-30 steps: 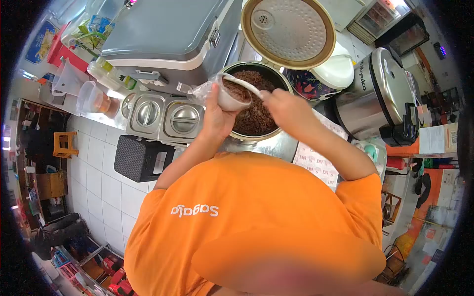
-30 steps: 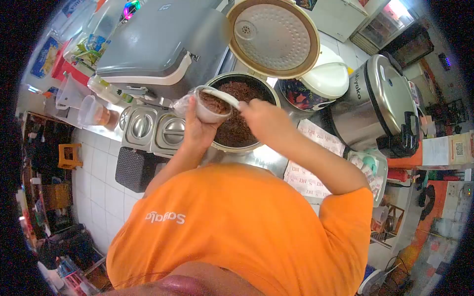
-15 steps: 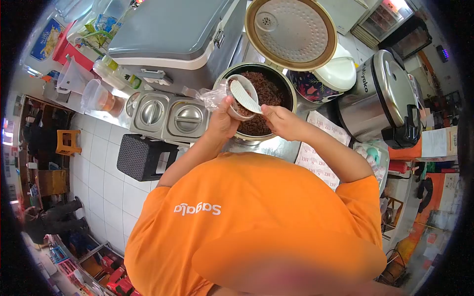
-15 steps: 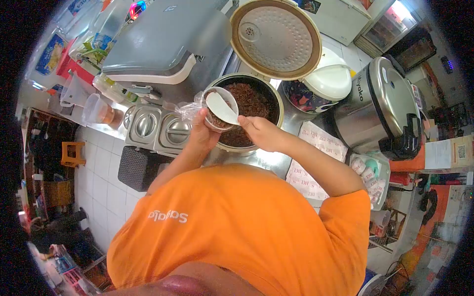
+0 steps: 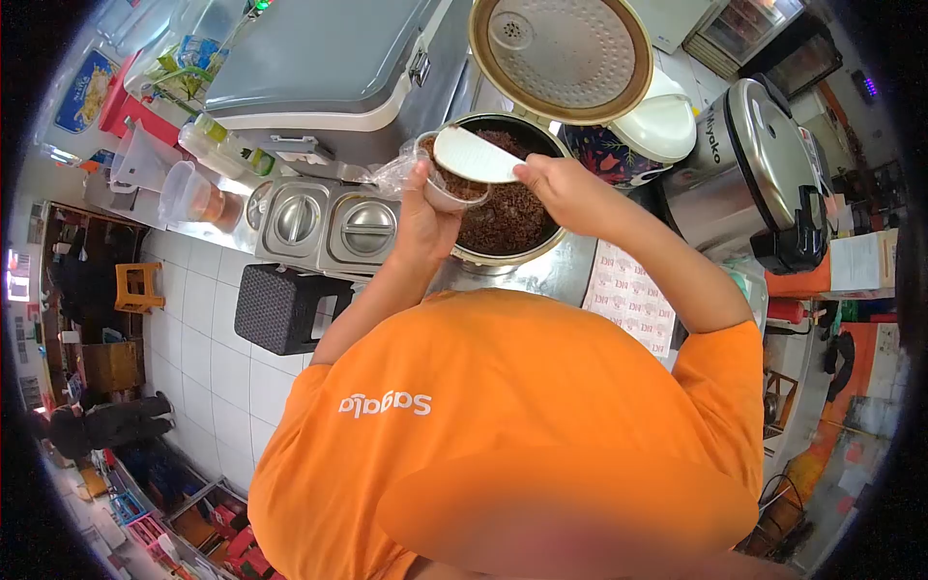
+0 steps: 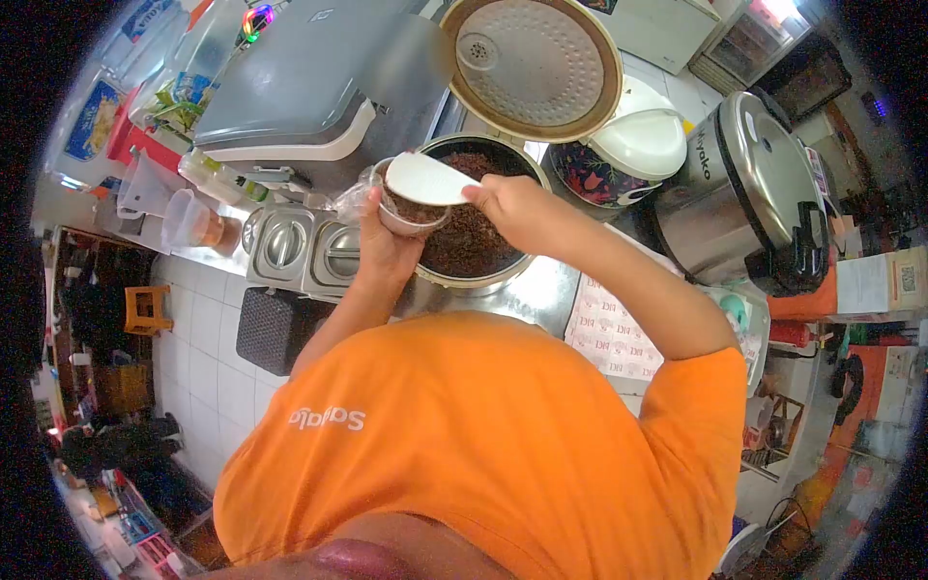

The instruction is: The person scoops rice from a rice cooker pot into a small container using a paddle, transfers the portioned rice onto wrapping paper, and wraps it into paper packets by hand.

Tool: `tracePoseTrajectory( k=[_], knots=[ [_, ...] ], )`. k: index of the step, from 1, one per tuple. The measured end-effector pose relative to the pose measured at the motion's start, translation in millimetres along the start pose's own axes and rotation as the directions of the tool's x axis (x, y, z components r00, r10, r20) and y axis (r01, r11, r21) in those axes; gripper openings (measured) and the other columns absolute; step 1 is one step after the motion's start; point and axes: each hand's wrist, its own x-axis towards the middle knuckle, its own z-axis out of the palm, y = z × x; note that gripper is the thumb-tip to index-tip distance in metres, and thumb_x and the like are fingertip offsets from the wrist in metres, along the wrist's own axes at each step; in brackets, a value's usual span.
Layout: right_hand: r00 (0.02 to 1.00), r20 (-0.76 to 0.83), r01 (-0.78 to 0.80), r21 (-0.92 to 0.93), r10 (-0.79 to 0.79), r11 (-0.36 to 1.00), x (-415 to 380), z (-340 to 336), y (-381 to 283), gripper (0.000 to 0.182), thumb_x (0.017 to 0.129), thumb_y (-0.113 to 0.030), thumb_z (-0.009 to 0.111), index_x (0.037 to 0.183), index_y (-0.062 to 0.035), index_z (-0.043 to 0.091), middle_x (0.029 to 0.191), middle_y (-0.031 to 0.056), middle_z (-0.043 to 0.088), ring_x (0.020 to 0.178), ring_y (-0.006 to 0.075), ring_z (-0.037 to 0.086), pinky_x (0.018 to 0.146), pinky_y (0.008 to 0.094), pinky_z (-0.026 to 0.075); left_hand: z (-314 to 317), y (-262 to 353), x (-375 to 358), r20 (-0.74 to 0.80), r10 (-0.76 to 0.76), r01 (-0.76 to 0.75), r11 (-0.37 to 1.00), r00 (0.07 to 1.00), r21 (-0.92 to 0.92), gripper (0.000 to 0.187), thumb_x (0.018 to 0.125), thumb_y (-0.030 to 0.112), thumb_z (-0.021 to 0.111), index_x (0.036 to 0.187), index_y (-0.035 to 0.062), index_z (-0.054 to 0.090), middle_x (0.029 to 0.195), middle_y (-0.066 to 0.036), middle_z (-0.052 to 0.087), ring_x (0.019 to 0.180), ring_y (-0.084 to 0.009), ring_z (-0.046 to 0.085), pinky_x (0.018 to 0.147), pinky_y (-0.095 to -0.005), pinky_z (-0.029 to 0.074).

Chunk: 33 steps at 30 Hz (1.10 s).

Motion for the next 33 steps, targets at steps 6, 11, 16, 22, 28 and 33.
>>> tracePoseTrajectory(
  k=[6,11,16,22,28,33],
  knots=[
    [1.000,-0.003,0.000,-0.215,0.000,0.977,-3,29,6,0.045,0.093,-0.044,0.042,0.084,-0.0002,0.046,0.075,0.0260,0.058,0.073,0.0454,0.056,0.062,0.0508,0.042,-3,-4,-8,0.005,-0.042,0.042,0.991,0.999,-0.126,0.049,0.090,0.036,0.051,0.127,0.0044,0.044,0.125,-0.009,0.051,0.116,-0.0237,0.048,0.100,-0.0405,0.037],
    [0.999,-0.021,0.021,-0.222,-0.026,0.975,0,23,14,0.042,0.094,-0.042,0.043,0.084,-0.0010,0.046,0.075,0.0249,0.058,0.072,0.0442,0.056,0.062,0.0487,0.042,-5,-7,-11,-0.048,0.016,-0.018,0.999,0.999,-0.048,0.044,0.090,0.026,0.054,0.125,-0.0001,0.044,0.123,-0.012,0.052,0.114,-0.0234,0.050,0.099,-0.0397,0.038],
    [0.998,-0.063,0.022,0.258,-0.006,0.966,10,8,28,0.041,0.098,-0.036,0.038,0.082,-0.0007,0.051,0.063,0.0072,0.051,0.059,0.0194,0.048,0.058,0.0337,0.041,-19,-8,-3,0.024,0.193,-0.193,0.981,0.981,0.009,0.061,0.080,0.023,0.069,0.126,0.0092,0.031,0.117,-0.008,0.049,0.110,-0.0229,0.049,0.097,-0.0389,0.040],
    [0.998,-0.061,0.031,0.359,-0.009,0.933,-4,63,5,0.049,0.098,-0.039,0.033,0.092,0.0019,0.059,0.081,0.0205,0.062,0.078,0.0354,0.059,0.072,0.0397,0.045,-9,-13,-7,0.071,0.358,-0.363,0.929,0.931,0.074,0.073,0.071,0.013,0.077,0.124,0.0130,0.028,0.118,-0.007,0.045,0.111,-0.0200,0.046,0.094,-0.0348,0.040],
    [0.913,0.357,-0.355,0.452,0.199,0.818,-5,57,-4,0.048,0.099,-0.038,0.033,0.091,0.0030,0.056,0.073,0.0152,0.060,0.070,0.0233,0.056,0.069,0.0360,0.045,-6,-7,-10,0.079,0.371,-0.378,0.918,0.925,0.123,0.071,0.073,0.013,0.075,0.125,0.0132,0.027,0.114,-0.007,0.045,0.109,-0.0203,0.047,0.094,-0.0339,0.040],
    [0.998,-0.012,-0.059,0.301,0.066,0.952,-6,63,11,0.051,0.098,-0.040,0.033,0.091,0.0051,0.058,0.080,0.0249,0.062,0.079,0.0387,0.060,0.074,0.0423,0.044,-9,-5,-5,-0.009,0.289,-0.288,0.955,0.957,0.072,0.069,0.073,0.012,0.074,0.125,0.0123,0.029,0.115,-0.008,0.046,0.108,-0.0209,0.048,0.093,-0.0352,0.042]
  ],
)
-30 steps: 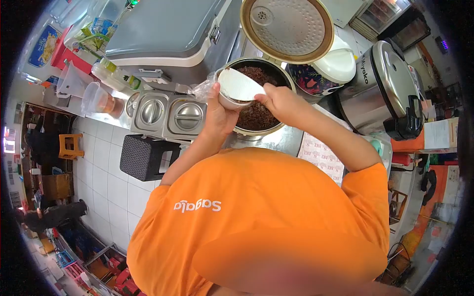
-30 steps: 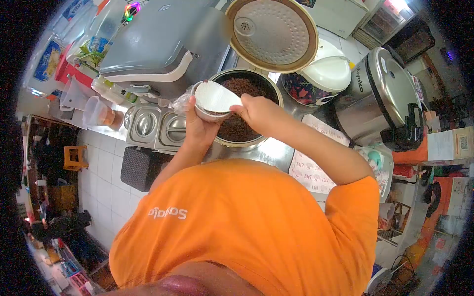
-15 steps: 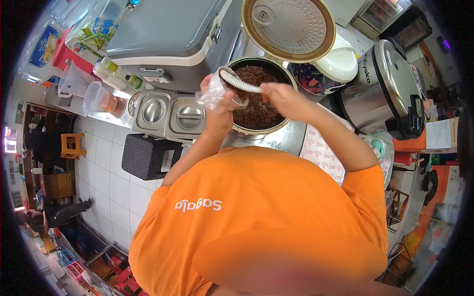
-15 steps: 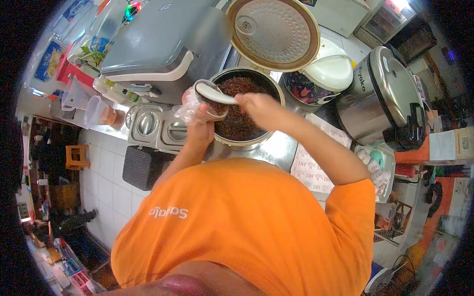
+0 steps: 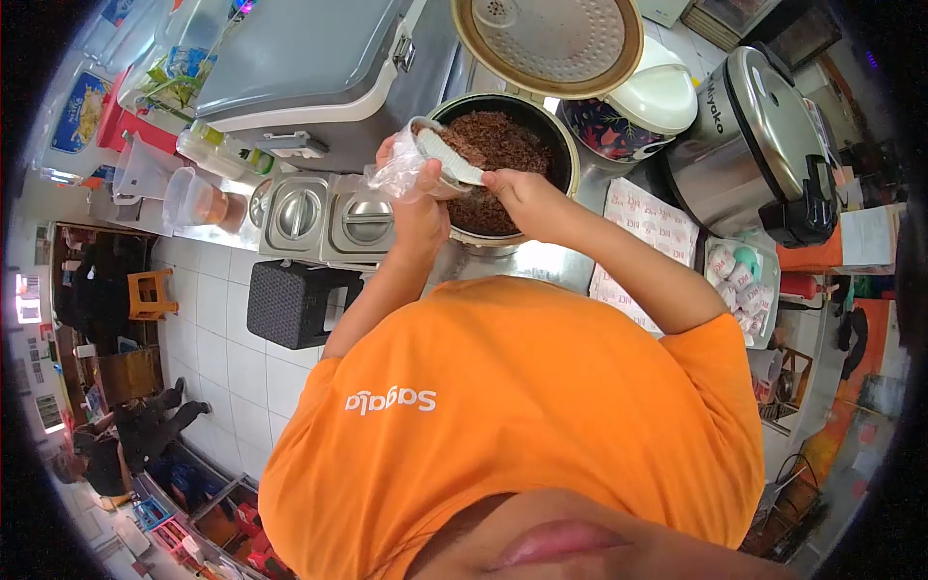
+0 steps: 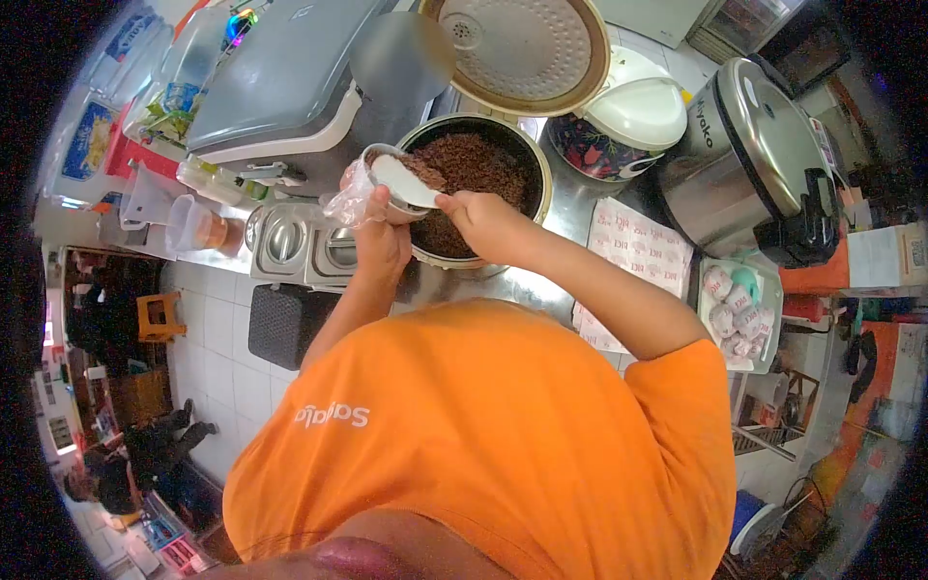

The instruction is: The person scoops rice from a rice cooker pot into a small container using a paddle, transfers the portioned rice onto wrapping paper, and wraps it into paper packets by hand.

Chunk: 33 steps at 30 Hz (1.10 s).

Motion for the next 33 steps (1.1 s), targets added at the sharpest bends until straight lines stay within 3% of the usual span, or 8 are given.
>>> tracePoseTrajectory(
  k=[9,14,18,21,24,26,28,33],
  knots=[
    [0.875,0.238,-0.375,-0.220,0.422,0.901,32,-61,17,0.056,0.095,-0.046,0.036,0.089,0.0039,0.060,0.077,0.0216,0.060,0.077,0.0364,0.060,0.080,0.0408,0.046,-10,15,-19,-0.046,0.074,-0.070,0.994,0.996,0.082,0.061,0.081,0.041,0.061,0.127,0.0047,0.040,0.120,-0.012,0.052,0.112,-0.0301,0.052,0.098,-0.0450,0.041],
    [0.868,-0.254,0.251,-0.520,-0.428,0.817,-8,-74,47,0.041,0.090,-0.033,0.053,0.105,0.0050,0.057,0.092,0.0189,0.061,0.085,0.0267,0.060,0.076,0.0360,0.047,24,-10,-71,0.063,-0.114,0.110,0.993,0.992,0.053,0.080,0.075,0.058,0.060,0.131,0.0058,0.037,0.124,-0.013,0.050,0.115,-0.0296,0.050,0.099,-0.0448,0.040],
    [0.911,-0.413,-0.035,-0.035,0.017,0.999,-116,-119,118,0.034,0.089,-0.030,0.056,0.107,-0.0016,0.059,0.089,0.0125,0.063,0.084,0.0213,0.061,0.076,0.0316,0.047,47,-72,-111,0.329,-0.423,0.488,0.861,0.844,-0.143,0.077,0.076,0.042,0.067,0.136,0.0125,0.029,0.129,-0.012,0.045,0.120,-0.0275,0.046,0.100,-0.0452,0.040],
    [0.834,-0.366,-0.506,-0.208,0.413,0.837,-211,-124,240,0.025,0.086,-0.026,0.057,0.094,-0.0023,0.063,0.088,0.0166,0.065,0.080,0.0265,0.062,0.074,0.0342,0.048,79,-137,-123,0.286,-0.618,0.645,0.764,0.733,-0.004,0.073,0.076,0.023,0.070,0.134,0.0136,0.028,0.125,-0.011,0.046,0.116,-0.0266,0.047,0.096,-0.0436,0.043],
    [0.826,-0.173,-0.561,-0.165,0.536,0.811,-279,-98,306,0.018,0.081,-0.016,0.057,0.087,-0.0002,0.063,0.094,0.0175,0.064,0.085,0.0276,0.062,0.077,0.0344,0.048,123,-194,-128,0.281,-0.712,0.484,0.663,0.644,0.571,0.069,0.071,0.014,0.074,0.127,0.0110,0.035,0.115,-0.007,0.050,0.106,-0.0227,0.051,0.083,-0.0394,0.048],
    [0.979,-0.202,-0.126,-0.475,0.032,0.871,-304,-84,324,0.018,0.075,-0.011,0.056,0.084,0.0038,0.062,0.103,0.0192,0.062,0.089,0.0326,0.060,0.080,0.0361,0.048,139,-242,-143,0.308,-0.720,0.358,0.612,0.622,0.705,0.064,0.066,0.020,0.078,0.120,0.0119,0.044,0.114,-0.009,0.050,0.107,-0.0259,0.050,0.078,-0.0396,0.050],
    [0.957,-0.249,-0.223,-0.312,0.147,0.923,-312,-75,325,0.021,0.071,-0.009,0.054,0.081,0.0077,0.060,0.114,0.0233,0.057,0.097,0.0371,0.057,0.086,0.0380,0.047,141,-291,-159,0.578,-0.474,-0.605,0.114,0.664,0.788,0.061,0.062,0.023,0.079,0.115,0.0141,0.051,0.118,-0.013,0.049,0.110,-0.0314,0.047,0.076,-0.0404,0.052],
    [0.930,-0.343,-0.231,-0.264,0.133,0.936,-323,-69,324,0.028,0.071,-0.007,0.052,0.091,0.0075,0.064,0.119,0.0262,0.054,0.108,0.0390,0.052,0.096,0.0376,0.041,138,-329,-177,0.449,-0.600,-0.613,-0.088,0.662,0.785,0.059,0.060,0.023,0.078,0.114,0.0161,0.054,0.123,-0.015,0.046,0.114,-0.0374,0.043,0.084,-0.0433,0.049]
  ],
)
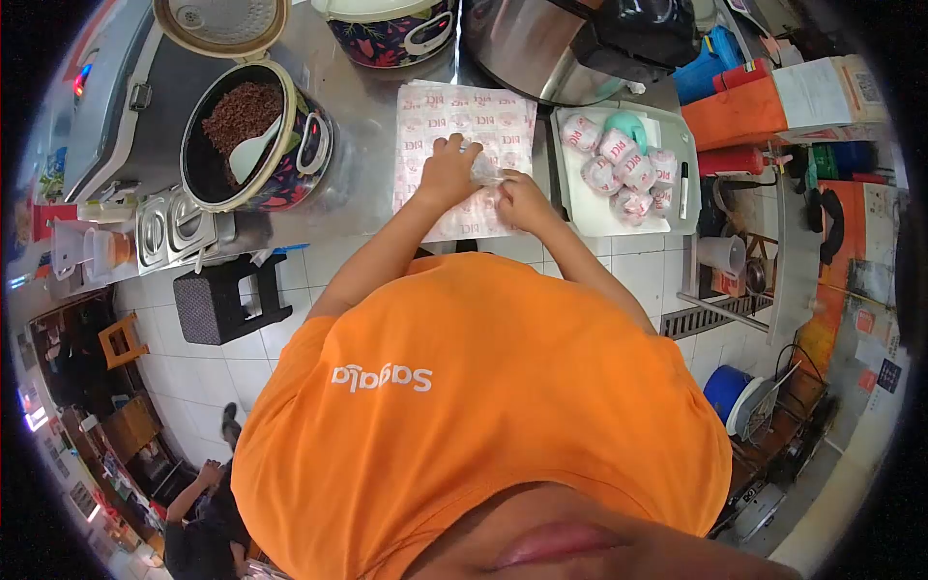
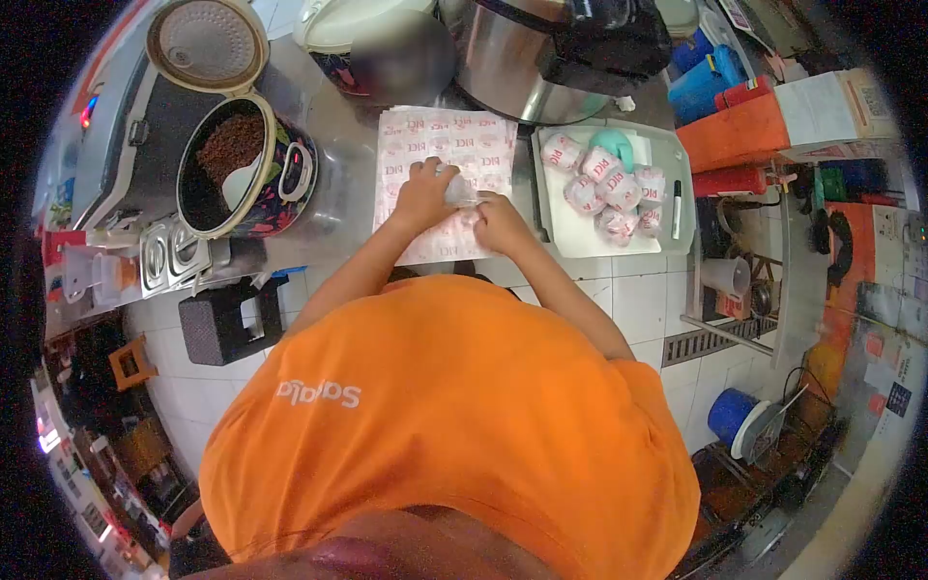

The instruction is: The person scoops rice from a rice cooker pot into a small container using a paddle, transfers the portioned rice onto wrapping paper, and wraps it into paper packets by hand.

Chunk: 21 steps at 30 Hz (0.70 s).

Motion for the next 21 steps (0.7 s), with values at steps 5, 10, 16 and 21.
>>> tracePoseTrajectory(
  k=[5,10,16,21],
  knots=[
    [0.987,-0.113,0.134,0.167,-0.116,0.977,1,0,14,0.018,0.071,-0.011,0.061,0.082,0.0018,0.065,0.100,0.0180,0.061,0.094,0.0349,0.056,0.084,0.0386,0.046,-5,-46,6,-0.392,0.023,-0.192,0.897,0.920,-0.399,0.053,0.067,0.022,0.073,0.115,0.0103,0.054,0.113,-0.017,0.052,0.106,-0.0367,0.049,0.091,-0.0410,0.042],
    [0.980,0.005,0.199,0.031,-0.199,0.980,-4,-10,13,0.022,0.066,-0.026,0.073,0.077,-0.0093,0.067,0.086,0.0063,0.058,0.090,0.0265,0.052,0.079,0.0402,0.040,-58,-104,-5,-0.336,-0.253,0.175,0.953,0.907,-0.247,0.063,0.066,0.024,0.076,0.121,0.0054,0.051,0.115,-0.020,0.050,0.110,-0.0354,0.047,0.097,-0.0410,0.036],
    [0.970,0.033,0.241,-0.007,-0.241,0.970,0,-3,21,0.018,0.066,-0.030,0.074,0.075,-0.0154,0.069,0.090,-0.0004,0.058,0.096,0.0216,0.049,0.083,0.0393,0.034,-49,-85,-5,-0.667,-0.219,0.294,0.956,0.712,0.000,0.077,0.066,0.026,0.077,0.129,0.0048,0.040,0.128,-0.025,0.038,0.120,-0.0413,0.034,0.102,-0.0472,0.027],
    [0.968,0.080,0.239,0.004,-0.238,0.971,10,3,32,0.015,0.072,-0.030,0.069,0.078,-0.0159,0.071,0.090,-0.0011,0.060,0.093,0.0232,0.050,0.081,0.0407,0.035,-32,-36,-65,-0.010,-0.073,0.067,0.959,0.997,-0.274,0.058,0.068,0.029,0.075,0.115,0.0033,0.054,0.112,-0.015,0.056,0.104,-0.0326,0.052,0.090,-0.0409,0.041]
  ],
)
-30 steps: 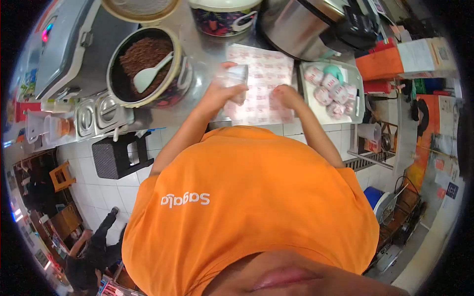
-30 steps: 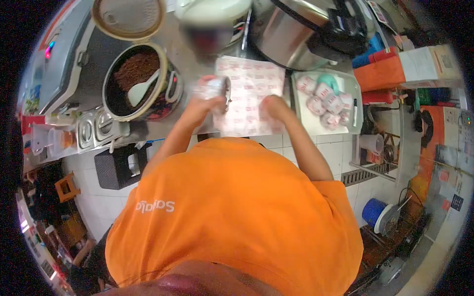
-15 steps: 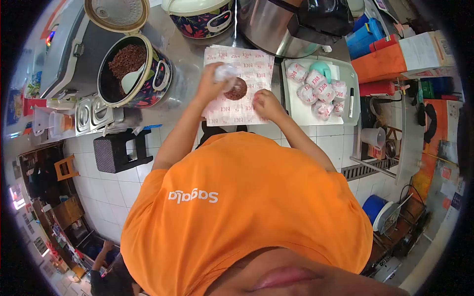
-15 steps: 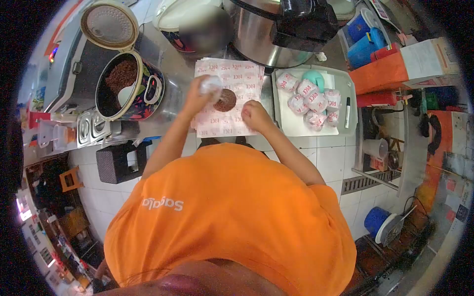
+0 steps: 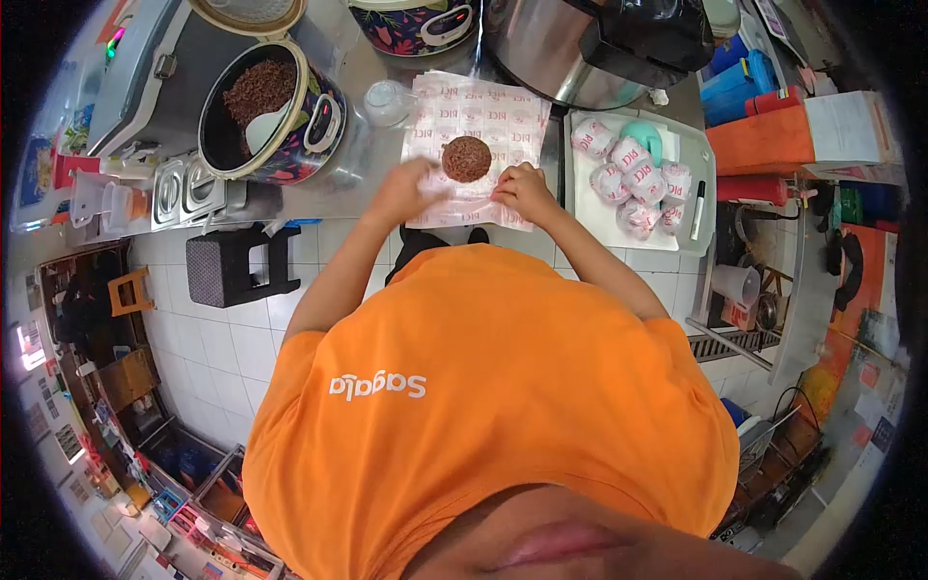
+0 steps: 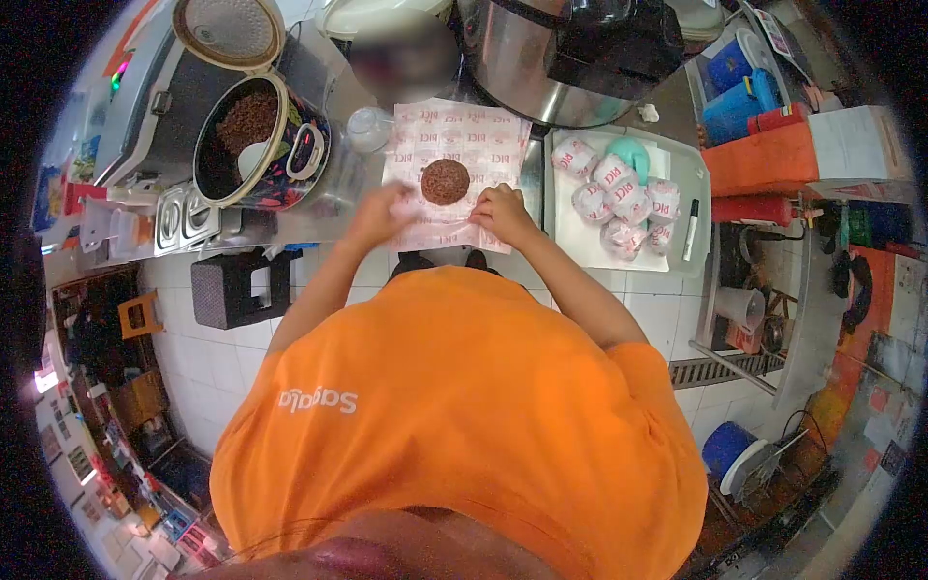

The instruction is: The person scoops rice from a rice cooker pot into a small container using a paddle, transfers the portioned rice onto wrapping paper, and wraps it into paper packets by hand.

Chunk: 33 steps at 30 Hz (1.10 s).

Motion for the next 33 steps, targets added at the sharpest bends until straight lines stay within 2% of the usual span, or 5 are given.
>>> tracePoseTrajectory(
  k=[1,4,11,25,33],
  knots=[
    [1.000,-0.001,0.001,-0.001,-0.001,1.000,4,-1,2,0.015,0.072,-0.030,0.069,0.078,-0.0159,0.071,0.090,-0.0011,0.060,0.093,0.0232,0.050,0.081,0.0407,0.035,1,2,-11,0.177,0.085,-0.104,0.990,0.980,0.099,0.054,0.067,0.029,0.076,0.111,0.0034,0.057,0.109,-0.014,0.058,0.101,-0.0317,0.055,0.087,-0.0397,0.043],
    [0.987,0.140,-0.076,-0.014,0.077,0.997,11,-6,0,0.016,0.076,-0.030,0.065,0.081,-0.0153,0.071,0.092,-0.0005,0.062,0.093,0.0247,0.050,0.081,0.0422,0.035,17,-12,-34,0.058,0.270,-0.276,0.944,0.961,0.181,0.051,0.068,0.029,0.076,0.108,0.0033,0.059,0.109,-0.015,0.059,0.103,-0.0335,0.055,0.089,-0.0399,0.043],
    [0.954,0.248,-0.159,-0.058,0.168,0.986,15,-13,-6,0.019,0.079,-0.028,0.060,0.090,-0.0144,0.069,0.096,0.0031,0.062,0.098,0.0275,0.052,0.083,0.0452,0.037,22,-40,-36,0.096,0.119,-0.123,0.992,0.988,0.040,0.025,0.085,0.018,0.056,0.108,0.0098,0.063,0.107,-0.014,0.063,0.104,-0.0316,0.056,0.101,-0.0466,0.036],
    [0.987,0.141,-0.094,0.140,0.074,0.986,-16,-29,-24,0.024,0.084,-0.025,0.059,0.092,-0.0035,0.066,0.085,0.0171,0.064,0.080,0.0332,0.061,0.071,0.0383,0.048,21,-21,-28,0.083,-0.151,0.146,0.987,0.985,0.062,0.024,0.076,0.025,0.070,0.094,0.0093,0.067,0.096,-0.014,0.066,0.096,-0.0290,0.060,0.104,-0.0432,0.033],
    [0.837,0.406,-0.483,0.229,0.368,0.845,-1,-30,-7,0.027,0.080,-0.025,0.058,0.093,-0.0028,0.066,0.080,0.0193,0.065,0.072,0.0299,0.064,0.068,0.0359,0.049,16,-23,-33,0.068,-0.001,-0.003,0.998,0.998,0.063,0.029,0.079,0.026,0.063,0.106,0.0133,0.064,0.104,-0.009,0.065,0.099,-0.0257,0.060,0.107,-0.0560,0.018]
  ],
)
